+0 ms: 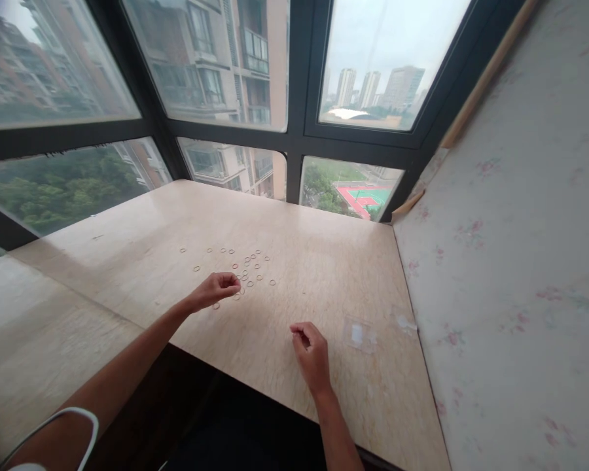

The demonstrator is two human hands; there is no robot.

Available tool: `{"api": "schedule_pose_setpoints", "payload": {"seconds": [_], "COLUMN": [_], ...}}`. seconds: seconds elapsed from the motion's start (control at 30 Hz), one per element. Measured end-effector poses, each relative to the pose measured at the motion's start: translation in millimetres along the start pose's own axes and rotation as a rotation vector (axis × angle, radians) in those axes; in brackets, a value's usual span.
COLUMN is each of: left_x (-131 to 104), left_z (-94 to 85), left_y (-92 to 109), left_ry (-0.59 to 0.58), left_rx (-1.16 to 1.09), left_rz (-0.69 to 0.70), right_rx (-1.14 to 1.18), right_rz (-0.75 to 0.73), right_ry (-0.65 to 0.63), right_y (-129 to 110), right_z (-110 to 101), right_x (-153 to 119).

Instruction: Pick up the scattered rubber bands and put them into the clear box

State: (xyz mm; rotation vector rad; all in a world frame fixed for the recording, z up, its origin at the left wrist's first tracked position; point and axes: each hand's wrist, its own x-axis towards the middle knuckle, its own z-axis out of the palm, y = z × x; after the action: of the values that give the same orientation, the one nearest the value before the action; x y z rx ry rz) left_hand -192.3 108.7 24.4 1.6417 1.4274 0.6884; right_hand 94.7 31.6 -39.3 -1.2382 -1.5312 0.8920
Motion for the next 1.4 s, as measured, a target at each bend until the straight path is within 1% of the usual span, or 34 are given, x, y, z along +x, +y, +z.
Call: {"api": "schedule_pose_setpoints", "payload": {"seconds": [0.07, 0.13, 0.2, 0.3, 0.4, 0.5, 0.6, 0.7, 0.77, 0.87, 0.93, 1.03, 1.1, 1.2, 1.3, 1.4], "left_x": [0.0, 3.3, 10.0, 24.6, 42.0, 59.8, 75.4, 85.6, 88.9, 89.7, 88.4, 84.5, 80.1, 68.9, 50.8, 28.1], "left_z": [14.0, 31.8, 53.9, 94.3, 136.7, 172.4, 197.4, 211.4, 214.9, 212.5, 206.7, 193.3, 181.5, 160.5, 138.6, 121.1], "left_y": [18.3, 37.2, 55.2, 79.9, 101.3, 117.4, 124.5, 123.0, 120.7, 119.6, 119.3, 113.6, 103.6, 80.4, 54.6, 32.8], "left_ry": [-0.004, -0.014, -0.038, -0.101, -0.175, -0.193, -0.205, -0.252, -0.271, -0.281, -0.270, -0.209, -0.159, -0.085, 0.017, 0.136], "left_rx": [-0.157, -0.282, -0.353, -0.368, -0.257, 0.008, 0.229, 0.342, 0.382, 0.383, 0.355, 0.281, 0.221, 0.160, 0.145, 0.140], "left_rz": [0.028, 0.070, 0.097, 0.130, 0.191, 0.332, 0.470, 0.500, 0.494, 0.480, 0.471, 0.466, 0.466, 0.441, 0.387, 0.324], "right_rx": [0.003, 0.006, 0.002, 0.017, 0.051, 0.043, -0.017, -0.052, -0.063, -0.066, -0.037, 0.039, 0.074, 0.086, 0.067, 0.046], "right_rz": [-0.009, -0.011, -0.009, -0.008, -0.012, -0.013, -0.010, -0.002, 0.004, 0.004, -0.010, -0.034, -0.028, -0.009, -0.013, -0.013], "right_ry": [-0.001, -0.001, 0.006, 0.023, 0.041, 0.060, 0.079, 0.094, 0.104, 0.112, 0.104, 0.091, 0.091, 0.077, 0.049, 0.018], "right_y": [-2.3, -4.6, -6.2, -6.9, -5.7, -3.5, -0.8, 0.9, 0.7, -1.5, -3.7, -6.0, -6.3, -5.7, -6.0, -6.8], "right_z": [0.0, 0.0, 0.1, 0.6, 1.5, 2.1, 2.2, 2.3, 2.5, 1.9, 1.0, -0.3, -0.7, -1.0, -1.6, -1.9], "right_x": [0.3, 0.9, 1.8, 3.8, 5.4, 6.6, 8.0, 9.7, 10.7, 11.9, 12.3, 12.4, 11.8, 10.4, 8.7, 7.1]}}
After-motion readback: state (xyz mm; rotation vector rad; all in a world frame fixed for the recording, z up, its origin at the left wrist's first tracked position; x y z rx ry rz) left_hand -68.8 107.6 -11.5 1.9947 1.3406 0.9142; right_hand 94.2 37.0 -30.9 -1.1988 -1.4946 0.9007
